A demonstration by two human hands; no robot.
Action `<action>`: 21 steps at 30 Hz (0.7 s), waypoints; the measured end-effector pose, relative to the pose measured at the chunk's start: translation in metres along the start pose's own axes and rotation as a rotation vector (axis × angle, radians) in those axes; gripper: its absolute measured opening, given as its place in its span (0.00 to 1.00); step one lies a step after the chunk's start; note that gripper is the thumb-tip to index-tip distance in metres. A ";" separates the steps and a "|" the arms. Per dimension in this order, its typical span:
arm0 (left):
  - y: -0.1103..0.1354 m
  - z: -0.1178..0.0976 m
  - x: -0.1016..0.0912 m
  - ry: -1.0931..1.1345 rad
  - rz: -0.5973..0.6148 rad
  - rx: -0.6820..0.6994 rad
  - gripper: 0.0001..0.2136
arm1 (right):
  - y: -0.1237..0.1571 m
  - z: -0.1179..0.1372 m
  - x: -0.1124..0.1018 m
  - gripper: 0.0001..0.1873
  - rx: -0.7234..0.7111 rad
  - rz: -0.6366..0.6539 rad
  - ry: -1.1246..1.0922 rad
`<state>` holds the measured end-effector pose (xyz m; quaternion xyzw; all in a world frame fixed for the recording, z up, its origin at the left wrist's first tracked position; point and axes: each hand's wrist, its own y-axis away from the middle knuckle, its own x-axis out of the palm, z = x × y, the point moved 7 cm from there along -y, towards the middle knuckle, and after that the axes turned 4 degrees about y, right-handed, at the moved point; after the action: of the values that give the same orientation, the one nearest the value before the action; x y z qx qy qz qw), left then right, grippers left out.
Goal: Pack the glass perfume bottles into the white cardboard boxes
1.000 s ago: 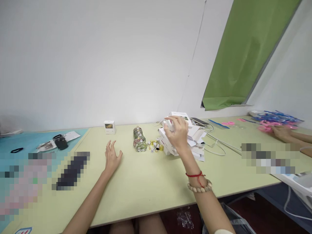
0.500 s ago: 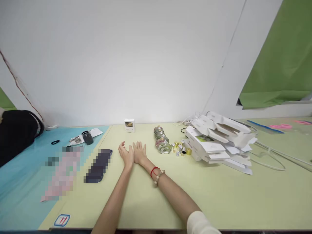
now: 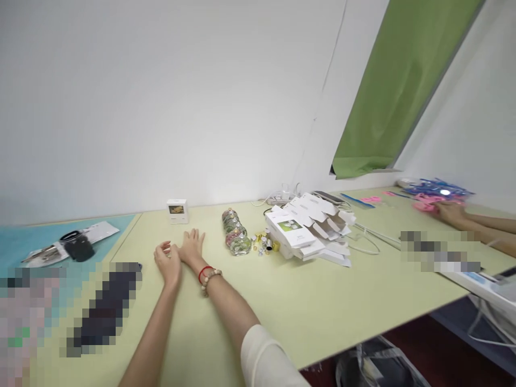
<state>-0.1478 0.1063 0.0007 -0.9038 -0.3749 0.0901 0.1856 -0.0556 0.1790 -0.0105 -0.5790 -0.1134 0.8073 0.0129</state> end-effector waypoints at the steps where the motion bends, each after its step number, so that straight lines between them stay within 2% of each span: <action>1: 0.000 0.001 0.000 0.007 0.007 -0.012 0.09 | 0.001 0.001 -0.002 0.32 -0.004 -0.008 -0.011; 7: 0.000 0.005 0.003 0.019 0.068 -0.053 0.08 | 0.016 0.005 -0.014 0.20 -0.067 -0.059 -0.069; 12: 0.002 0.002 0.002 0.033 0.080 -0.041 0.07 | 0.027 0.004 -0.019 0.18 -0.094 -0.063 -0.092; 17: 0.011 0.000 -0.007 0.065 0.048 -0.057 0.07 | 0.026 0.004 -0.020 0.21 -0.097 -0.050 -0.099; 21: 0.017 -0.002 -0.011 0.075 0.019 -0.077 0.07 | 0.013 0.004 -0.016 0.32 -0.062 -0.057 -0.119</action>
<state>-0.1437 0.0871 -0.0038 -0.9166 -0.3621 0.0437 0.1637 -0.0526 0.1630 0.0031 -0.5269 -0.1552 0.8356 0.0112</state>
